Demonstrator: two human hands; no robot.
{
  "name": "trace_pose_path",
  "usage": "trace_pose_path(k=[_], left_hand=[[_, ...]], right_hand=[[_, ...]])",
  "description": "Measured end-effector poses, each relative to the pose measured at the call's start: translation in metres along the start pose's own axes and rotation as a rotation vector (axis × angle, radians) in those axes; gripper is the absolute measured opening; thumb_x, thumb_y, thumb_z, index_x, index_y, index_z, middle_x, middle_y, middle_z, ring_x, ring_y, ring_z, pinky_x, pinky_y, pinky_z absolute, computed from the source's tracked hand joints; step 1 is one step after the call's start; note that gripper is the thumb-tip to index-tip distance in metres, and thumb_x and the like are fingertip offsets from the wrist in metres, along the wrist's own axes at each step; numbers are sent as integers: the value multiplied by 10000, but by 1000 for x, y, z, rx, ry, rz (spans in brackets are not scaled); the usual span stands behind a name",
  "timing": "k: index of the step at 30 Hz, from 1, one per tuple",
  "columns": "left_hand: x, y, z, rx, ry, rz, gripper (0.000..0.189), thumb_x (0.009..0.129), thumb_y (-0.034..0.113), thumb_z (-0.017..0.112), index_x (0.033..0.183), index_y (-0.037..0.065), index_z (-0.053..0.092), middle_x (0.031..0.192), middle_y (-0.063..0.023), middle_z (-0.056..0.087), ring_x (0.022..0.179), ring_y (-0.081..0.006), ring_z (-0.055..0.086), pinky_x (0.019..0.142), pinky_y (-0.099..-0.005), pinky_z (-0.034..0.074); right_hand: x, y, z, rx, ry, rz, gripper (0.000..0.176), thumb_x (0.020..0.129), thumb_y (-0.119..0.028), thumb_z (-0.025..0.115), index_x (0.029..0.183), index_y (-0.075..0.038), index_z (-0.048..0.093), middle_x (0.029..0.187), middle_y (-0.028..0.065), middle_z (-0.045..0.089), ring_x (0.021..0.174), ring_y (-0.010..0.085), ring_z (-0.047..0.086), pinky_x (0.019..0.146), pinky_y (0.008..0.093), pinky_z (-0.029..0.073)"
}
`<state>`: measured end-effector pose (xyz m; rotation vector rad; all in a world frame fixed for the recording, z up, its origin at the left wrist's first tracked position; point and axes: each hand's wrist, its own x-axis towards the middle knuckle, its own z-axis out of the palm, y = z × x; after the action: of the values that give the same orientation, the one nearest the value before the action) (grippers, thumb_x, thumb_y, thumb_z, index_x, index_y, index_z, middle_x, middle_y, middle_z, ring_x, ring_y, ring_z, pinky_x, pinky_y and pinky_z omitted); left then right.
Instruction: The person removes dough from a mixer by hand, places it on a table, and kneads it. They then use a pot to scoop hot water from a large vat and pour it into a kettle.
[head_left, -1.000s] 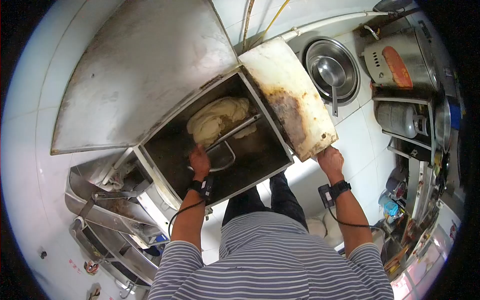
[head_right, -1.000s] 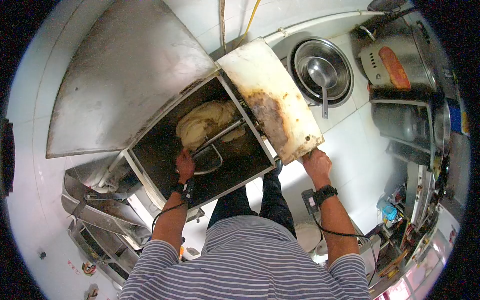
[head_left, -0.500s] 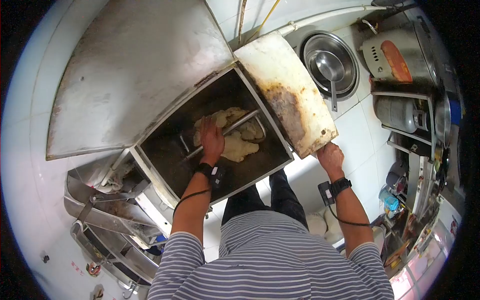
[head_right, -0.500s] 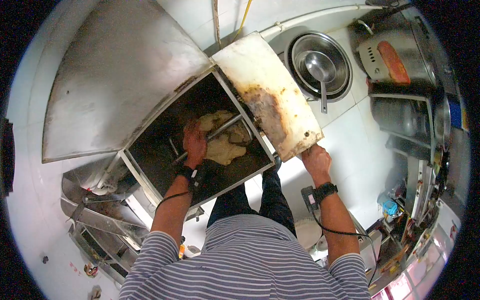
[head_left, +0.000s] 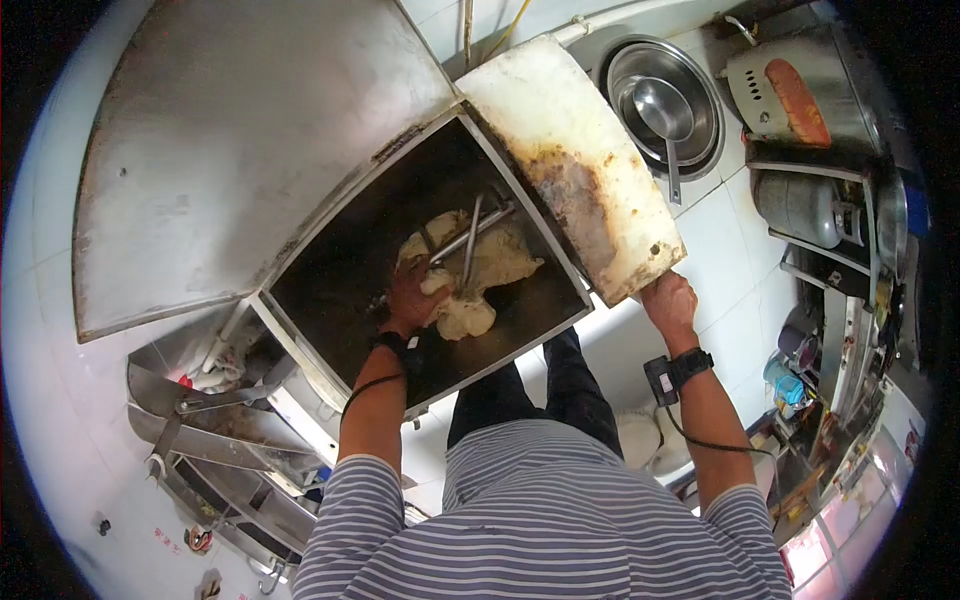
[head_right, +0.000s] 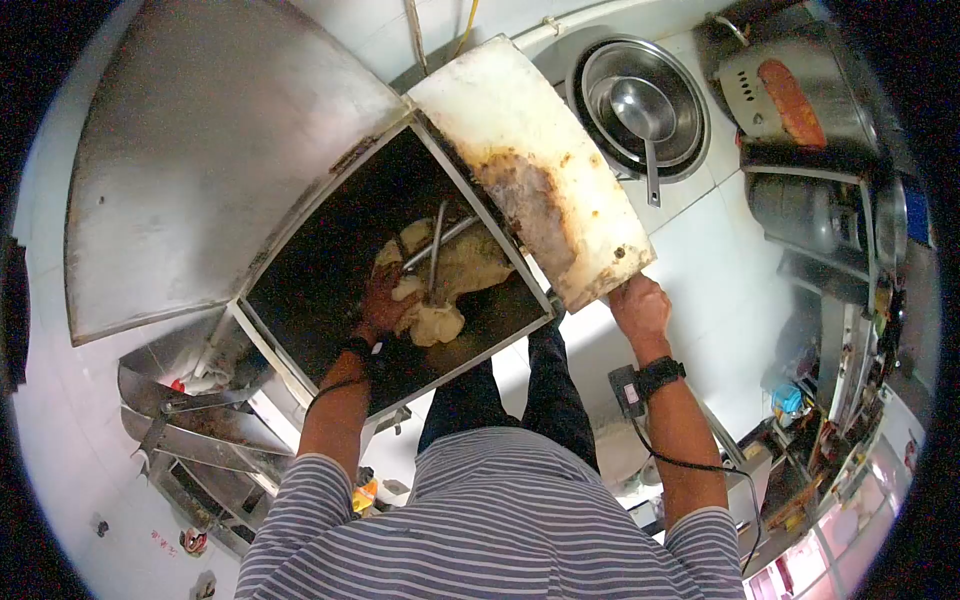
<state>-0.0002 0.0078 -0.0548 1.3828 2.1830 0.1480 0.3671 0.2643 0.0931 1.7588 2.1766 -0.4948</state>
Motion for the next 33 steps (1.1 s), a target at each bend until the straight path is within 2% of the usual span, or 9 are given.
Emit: trace_pose_path(k=[5, 8, 11, 15, 17, 18, 22, 24, 33], left_hand=[[-22, -13, 14, -207, -6, -286, 619, 892, 584, 450, 1408, 246, 399, 1427, -277, 321, 1337, -513, 207, 1091, -587, 193], [-23, -9, 31, -140, -106, -453, 653, 910, 605, 377, 1431, 211, 356, 1455, -293, 251, 1354, -531, 114, 1099, -600, 144], [-13, -27, 54, -433, -318, -327, 728, 920, 625, 301, 1428, 104, 346, 1461, -291, 249, 1375, -489, 115, 1103, -599, 76], [2, 40, 8, -563, -165, -399, 815, 903, 656, 289, 1424, 30, 323, 1434, -293, 312, 1378, -438, 188, 1101, -593, 26], [8, 97, -46, -385, -200, -437, 841, 886, 675, 304, 1430, 33, 317, 1409, -291, 358, 1376, -381, 249, 1106, -569, 9], [14, 108, -34, -101, -101, -453, 804, 868, 687, 351, 1396, 83, 402, 1290, -234, 523, 1245, -412, 445, 1087, -568, 164], [40, 165, -79, -74, -119, -474, 852, 831, 722, 370, 1401, 89, 400, 1321, -257, 487, 1285, -427, 388, 1077, -587, 164], [56, 201, -138, 0, -320, -473, 841, 788, 721, 416, 1418, 165, 385, 1412, -258, 380, 1306, -520, 273, 956, -719, 218], [87, 205, -89, 234, -192, -109, 601, 855, 530, 448, 1335, 172, 503, 1345, -143, 510, 1331, -428, 293, 995, -718, 154]], right_hand=[[-1, -7, -5, 42, -19, 14, 270, 802, -288, 616, 884, -32, 632, 791, 222, 659, 761, 405, 648, 701, 488, 523], [-1, 1, 0, 51, 4, -20, 287, 813, -319, 609, 907, -49, 637, 805, 223, 661, 770, 410, 646, 714, 489, 521], [1, -3, -2, 45, -11, 0, 304, 821, -338, 605, 906, -48, 638, 807, 226, 660, 771, 411, 646, 721, 490, 520], [2, 6, 5, 32, -3, -11, 319, 820, -355, 604, 900, -47, 640, 805, 227, 660, 773, 411, 647, 717, 494, 521], [3, 7, 7, 31, 4, -5, 327, 817, -361, 609, 895, -45, 640, 804, 222, 662, 778, 408, 649, 718, 494, 521], [1, 6, 6, 32, 3, -9, 327, 817, -361, 609, 895, -45, 640, 804, 222, 662, 778, 408, 649, 718, 494, 521], [1, 4, 3, 43, 20, -41, 306, 808, -328, 613, 870, -30, 642, 794, 224, 661, 753, 405, 649, 711, 482, 524], [2, 4, 6, 53, 30, -62, 289, 804, -306, 614, 857, -23, 642, 790, 225, 661, 741, 403, 648, 704, 479, 526], [0, -4, -13, 22, -9, -90, 269, 793, -251, 600, 771, 14, 642, 748, 243, 648, 688, 406, 644, 643, 479, 521]])
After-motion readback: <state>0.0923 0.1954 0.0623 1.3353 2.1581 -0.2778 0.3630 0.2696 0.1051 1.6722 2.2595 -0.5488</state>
